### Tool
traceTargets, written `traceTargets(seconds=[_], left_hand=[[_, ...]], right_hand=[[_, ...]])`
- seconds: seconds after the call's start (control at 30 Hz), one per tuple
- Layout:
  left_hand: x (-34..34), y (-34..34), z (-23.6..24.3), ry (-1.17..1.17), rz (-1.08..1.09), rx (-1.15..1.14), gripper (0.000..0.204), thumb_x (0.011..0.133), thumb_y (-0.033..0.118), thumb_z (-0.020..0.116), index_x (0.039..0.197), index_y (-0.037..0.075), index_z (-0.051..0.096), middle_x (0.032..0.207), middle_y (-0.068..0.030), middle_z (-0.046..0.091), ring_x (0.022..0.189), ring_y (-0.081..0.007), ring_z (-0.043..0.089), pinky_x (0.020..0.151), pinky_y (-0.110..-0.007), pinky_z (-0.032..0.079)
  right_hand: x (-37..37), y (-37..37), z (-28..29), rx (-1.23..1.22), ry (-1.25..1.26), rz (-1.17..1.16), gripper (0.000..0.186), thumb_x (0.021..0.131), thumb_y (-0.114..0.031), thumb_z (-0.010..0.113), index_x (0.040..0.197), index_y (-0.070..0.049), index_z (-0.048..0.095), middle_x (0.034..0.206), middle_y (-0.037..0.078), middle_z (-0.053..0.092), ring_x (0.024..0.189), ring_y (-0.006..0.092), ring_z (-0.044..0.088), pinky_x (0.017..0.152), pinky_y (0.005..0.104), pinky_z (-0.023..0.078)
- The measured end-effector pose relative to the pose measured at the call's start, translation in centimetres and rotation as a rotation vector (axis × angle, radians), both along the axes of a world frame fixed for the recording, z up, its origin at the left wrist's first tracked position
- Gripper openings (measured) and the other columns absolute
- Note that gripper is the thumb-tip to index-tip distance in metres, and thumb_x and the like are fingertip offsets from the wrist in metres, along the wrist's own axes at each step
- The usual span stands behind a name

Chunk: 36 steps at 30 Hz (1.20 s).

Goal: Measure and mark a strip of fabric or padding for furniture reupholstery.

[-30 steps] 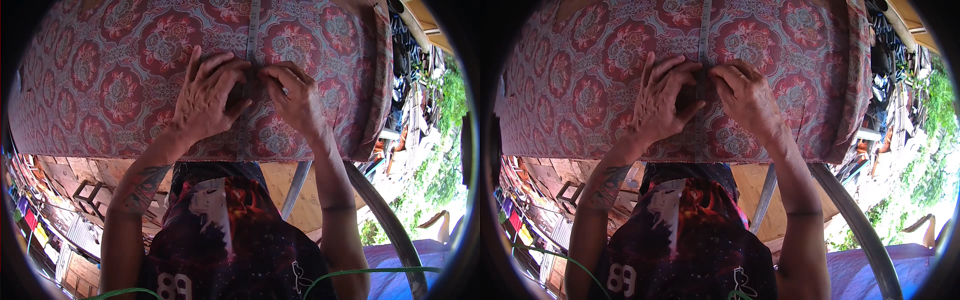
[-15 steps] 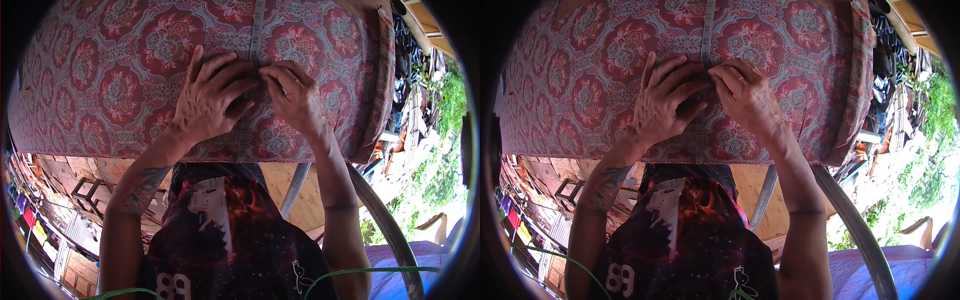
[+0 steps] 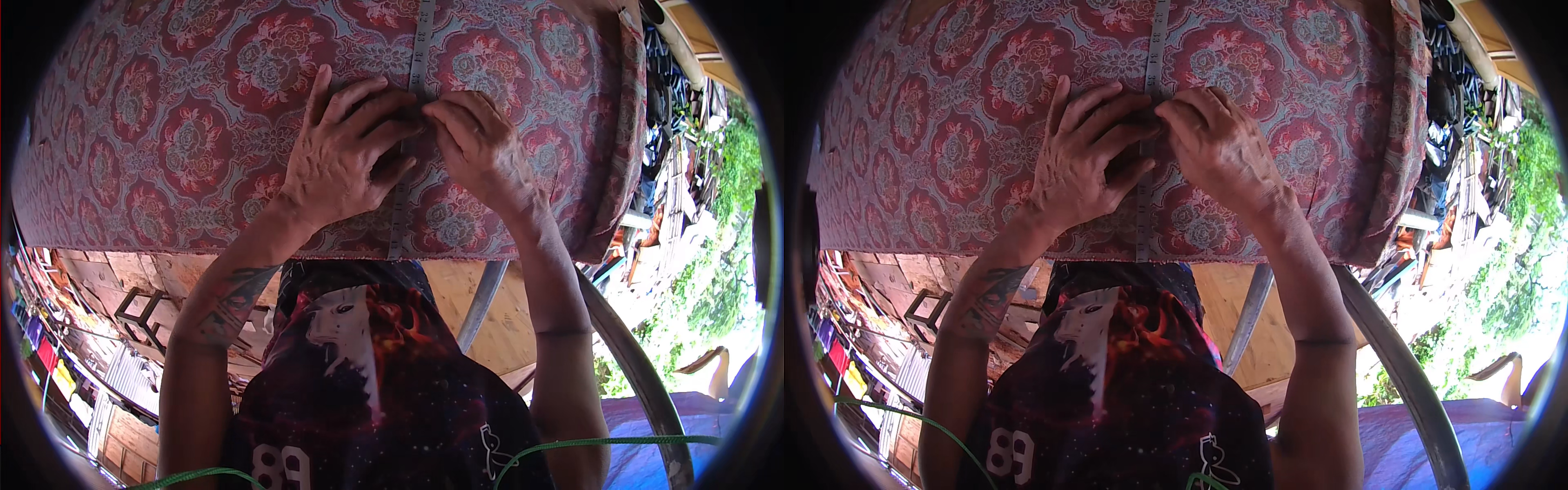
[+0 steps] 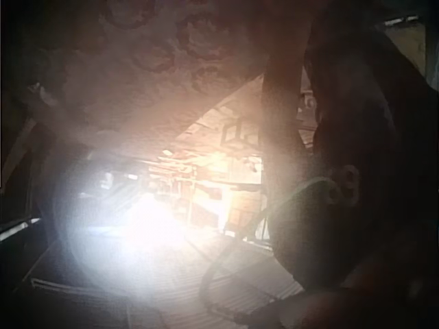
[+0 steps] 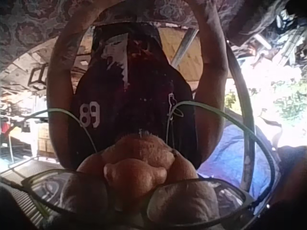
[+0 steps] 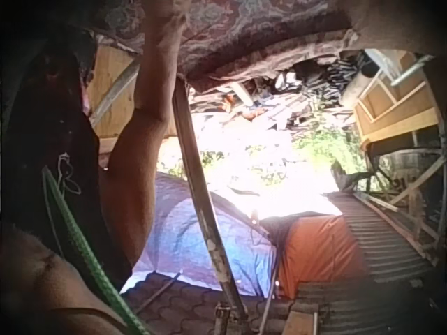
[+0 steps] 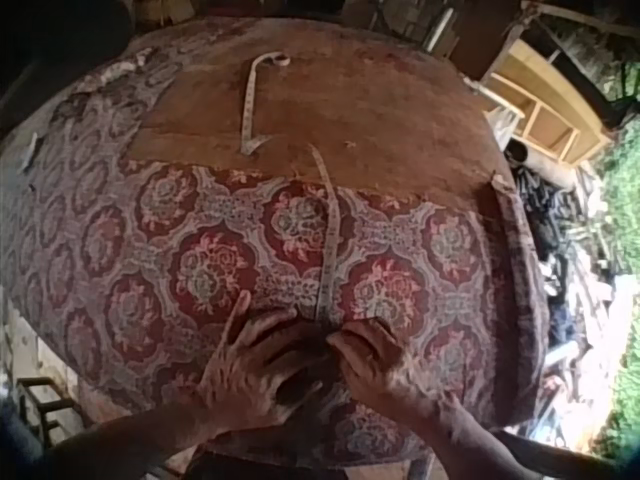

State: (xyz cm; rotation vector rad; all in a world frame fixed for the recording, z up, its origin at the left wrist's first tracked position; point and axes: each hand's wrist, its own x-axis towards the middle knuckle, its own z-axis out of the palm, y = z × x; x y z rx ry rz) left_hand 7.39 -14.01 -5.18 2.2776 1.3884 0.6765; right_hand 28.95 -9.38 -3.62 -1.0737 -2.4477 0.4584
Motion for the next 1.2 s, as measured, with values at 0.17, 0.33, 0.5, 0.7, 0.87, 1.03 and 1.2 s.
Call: traceTargets(seconds=[0.17,0.33,0.5,0.7,0.87,1.03,1.2], left_hand=[[-0.1,-0.1,-0.1,0.023,-0.011,0.006,0.036,0.086,0.034,0.077,0.117,0.019,0.069,0.14,0.0002,0.059,0.14,-0.0265,0.044,0.124,-0.06,0.015],[-0.2,-0.1,-0.2,0.034,-0.029,0.008,0.037,0.088,0.037,0.075,0.12,0.019,0.068,0.14,0.0003,0.059,0.141,-0.0256,0.044,0.125,-0.06,0.013],[-0.1,0.2,-0.2,0.056,-0.042,0.026,0.04,0.092,0.038,0.07,0.126,0.017,0.064,0.137,-0.0008,0.057,0.14,-0.0242,0.041,0.125,-0.062,0.011],[-0.2,0.3,-0.1,0.124,-0.06,0.047,0.05,0.09,0.041,0.072,0.132,0.015,0.061,0.139,-0.0019,0.056,0.139,-0.0261,0.043,0.125,-0.062,0.012],[-0.3,0.3,-0.1,0.105,-0.058,0.055,0.053,0.088,0.039,0.074,0.134,0.016,0.059,0.139,-0.0043,0.056,0.138,-0.0282,0.045,0.124,-0.062,0.014],[-0.2,0.3,0.0,0.095,-0.052,0.03,0.054,0.085,0.035,0.076,0.132,0.016,0.058,0.138,-0.0058,0.056,0.138,-0.029,0.045,0.124,-0.062,0.014],[-0.2,0.5,0.2,0.105,-0.065,0.033,0.053,0.086,0.036,0.075,0.131,0.015,0.059,0.141,-0.0063,0.054,0.139,-0.0289,0.043,0.124,-0.062,0.015]], right_hand=[[1.6,0.1,1.7,0.044,-0.144,0.024,0.016,0.086,0.0,0.07,0.102,-0.003,0.068,0.095,0.011,0.066,0.088,0.0272,0.069,0.078,0.0362,0.06],[5.4,-1.3,6.4,0.018,-0.224,-0.138,0.011,0.088,-0.001,0.071,0.099,-0.003,0.069,0.094,0.011,0.068,0.085,0.0267,0.07,0.075,0.0356,0.06],[5.2,-2.0,6.0,-0.238,-0.057,-0.259,0.015,0.088,-0.001,0.073,0.103,-0.003,0.071,0.098,0.011,0.07,0.087,0.0257,0.071,0.074,0.038,0.059],[2.7,-0.6,3.3,-0.185,0.126,-0.204,0.013,0.09,-0.002,0.072,0.103,-0.002,0.071,0.096,0.011,0.07,0.088,0.0271,0.072,0.074,0.0384,0.059],[1.2,0.9,1.5,-0.242,0.187,-0.194,0.014,0.091,-0.004,0.072,0.105,-0.002,0.07,0.097,0.012,0.07,0.089,0.0277,0.071,0.074,0.039,0.059],[0.9,1.8,0.5,-0.247,0.171,-0.165,0.014,0.091,-0.005,0.071,0.106,-0.003,0.07,0.096,0.013,0.07,0.087,0.0295,0.071,0.074,0.0409,0.058],[0.8,2.3,0.3,-0.205,0.182,-0.153,0.014,0.091,-0.004,0.071,0.105,-0.003,0.07,0.096,0.012,0.069,0.087,0.029,0.071,0.073,0.0404,0.058]])
